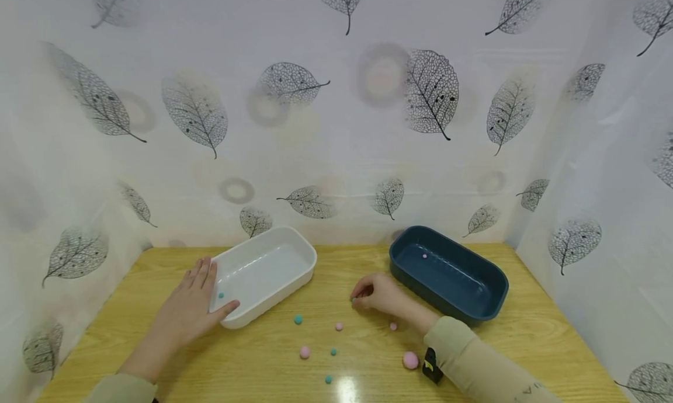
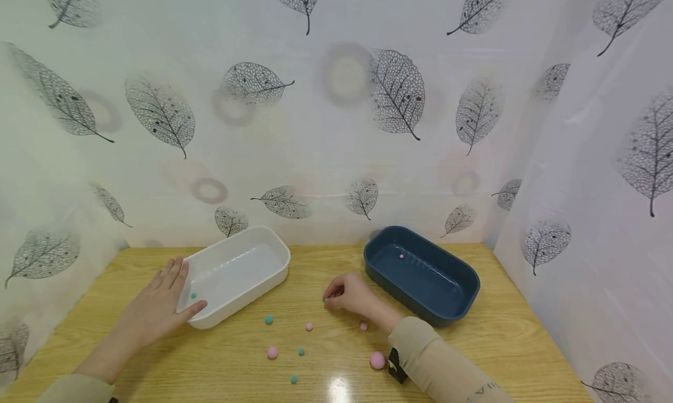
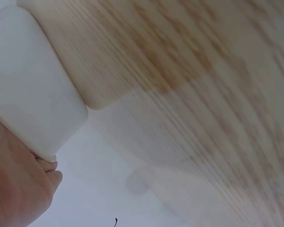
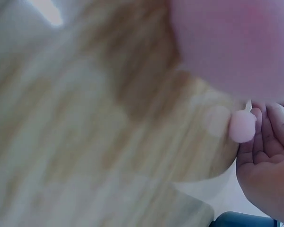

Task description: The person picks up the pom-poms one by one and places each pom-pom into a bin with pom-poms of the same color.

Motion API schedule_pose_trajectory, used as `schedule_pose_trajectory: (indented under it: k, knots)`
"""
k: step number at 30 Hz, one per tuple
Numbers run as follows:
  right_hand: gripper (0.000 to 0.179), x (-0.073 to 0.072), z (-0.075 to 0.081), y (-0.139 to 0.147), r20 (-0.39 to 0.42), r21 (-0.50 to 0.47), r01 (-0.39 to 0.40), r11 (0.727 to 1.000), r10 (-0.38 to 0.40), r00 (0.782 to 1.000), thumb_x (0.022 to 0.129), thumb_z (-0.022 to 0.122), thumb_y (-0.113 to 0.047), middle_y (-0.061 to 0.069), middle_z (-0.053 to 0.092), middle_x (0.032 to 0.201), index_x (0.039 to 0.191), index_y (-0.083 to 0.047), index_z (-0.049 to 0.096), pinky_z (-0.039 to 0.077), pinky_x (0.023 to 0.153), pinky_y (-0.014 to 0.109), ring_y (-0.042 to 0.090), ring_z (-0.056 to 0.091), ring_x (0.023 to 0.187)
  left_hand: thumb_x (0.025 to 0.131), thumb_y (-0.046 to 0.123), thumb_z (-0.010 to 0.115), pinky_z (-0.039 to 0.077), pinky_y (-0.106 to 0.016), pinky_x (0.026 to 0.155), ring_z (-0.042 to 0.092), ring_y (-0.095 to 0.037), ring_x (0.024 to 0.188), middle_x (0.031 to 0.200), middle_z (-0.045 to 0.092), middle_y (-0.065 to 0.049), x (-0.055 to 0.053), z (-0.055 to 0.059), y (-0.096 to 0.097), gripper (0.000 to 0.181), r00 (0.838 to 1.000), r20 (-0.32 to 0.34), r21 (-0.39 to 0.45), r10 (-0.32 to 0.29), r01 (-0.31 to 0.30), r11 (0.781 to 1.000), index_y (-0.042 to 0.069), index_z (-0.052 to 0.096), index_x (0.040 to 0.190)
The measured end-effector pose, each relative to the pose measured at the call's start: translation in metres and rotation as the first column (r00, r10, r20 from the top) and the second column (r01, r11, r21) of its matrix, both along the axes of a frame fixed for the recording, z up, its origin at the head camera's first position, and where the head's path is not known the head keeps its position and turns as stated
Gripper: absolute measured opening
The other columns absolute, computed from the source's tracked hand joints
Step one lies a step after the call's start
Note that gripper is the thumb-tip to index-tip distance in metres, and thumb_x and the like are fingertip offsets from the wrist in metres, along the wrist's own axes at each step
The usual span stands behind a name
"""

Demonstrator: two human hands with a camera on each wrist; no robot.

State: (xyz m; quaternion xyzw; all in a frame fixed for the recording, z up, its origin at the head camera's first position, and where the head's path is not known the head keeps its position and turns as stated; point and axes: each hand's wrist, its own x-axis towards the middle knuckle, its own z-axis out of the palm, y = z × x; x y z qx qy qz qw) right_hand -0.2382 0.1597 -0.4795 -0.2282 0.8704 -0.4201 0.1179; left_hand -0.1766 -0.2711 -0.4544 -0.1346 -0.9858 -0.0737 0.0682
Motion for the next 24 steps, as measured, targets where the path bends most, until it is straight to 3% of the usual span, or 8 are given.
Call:
schedule_pose_trajectory:
  k: [5,13,18,24]
  knots:
    - [0.01,0.001,0.005,-0.001,0.009,-0.008,0.032,0.999,-0.032,0.999,0.091,0.081,-0.008,0.009,0.078,0.089,0.098,-0.001,0.081,0.049,0.066,0.016,0.002,0.058,0.074,0.098,0.066,0.06,0.029,-0.065,0.128,0.026,-0.056,0.156,0.168,0.023,-0.039,0.0,-0.001,0.0,0.109,1.0,-0.004,0.008,0.002,-0.002,1.0,-0.02,0.027,0.158]
    - [0.016,0.001,0.029,-0.011,0.126,-0.033,0.118,0.992,-0.113,0.986,0.095,0.076,-0.008,0.009,0.076,0.093,0.109,0.0,0.08,0.055,0.064,0.024,0.012,0.063,0.074,0.098,0.067,0.06,0.03,-0.066,0.127,0.026,-0.056,0.156,0.168,0.023,-0.039,-0.002,-0.001,-0.001,0.111,1.0,-0.001,0.018,0.002,-0.002,1.0,-0.02,0.026,0.158]
    - [0.016,-0.01,0.037,-0.02,0.066,-0.014,0.114,0.993,-0.113,0.991,0.095,0.078,-0.011,0.009,0.079,0.1,0.109,-0.003,0.081,0.055,0.073,0.022,0.008,0.065,0.083,0.098,0.066,0.06,0.03,-0.065,0.127,0.026,-0.056,0.156,0.168,0.024,-0.039,-0.001,-0.001,-0.001,0.109,1.0,-0.007,0.021,0.0,0.0,1.0,-0.02,0.028,0.158]
    - [0.019,-0.019,0.048,-0.034,0.046,-0.012,0.111,0.994,-0.11,0.993,0.095,0.079,-0.014,0.011,0.081,0.104,0.111,-0.005,0.081,0.055,0.075,0.02,0.007,0.067,0.086,0.098,0.065,0.06,0.031,-0.066,0.127,0.026,-0.057,0.156,0.168,0.023,-0.04,-0.001,-0.001,0.0,0.11,1.0,-0.005,0.026,-0.005,0.005,1.0,-0.02,0.026,0.158]
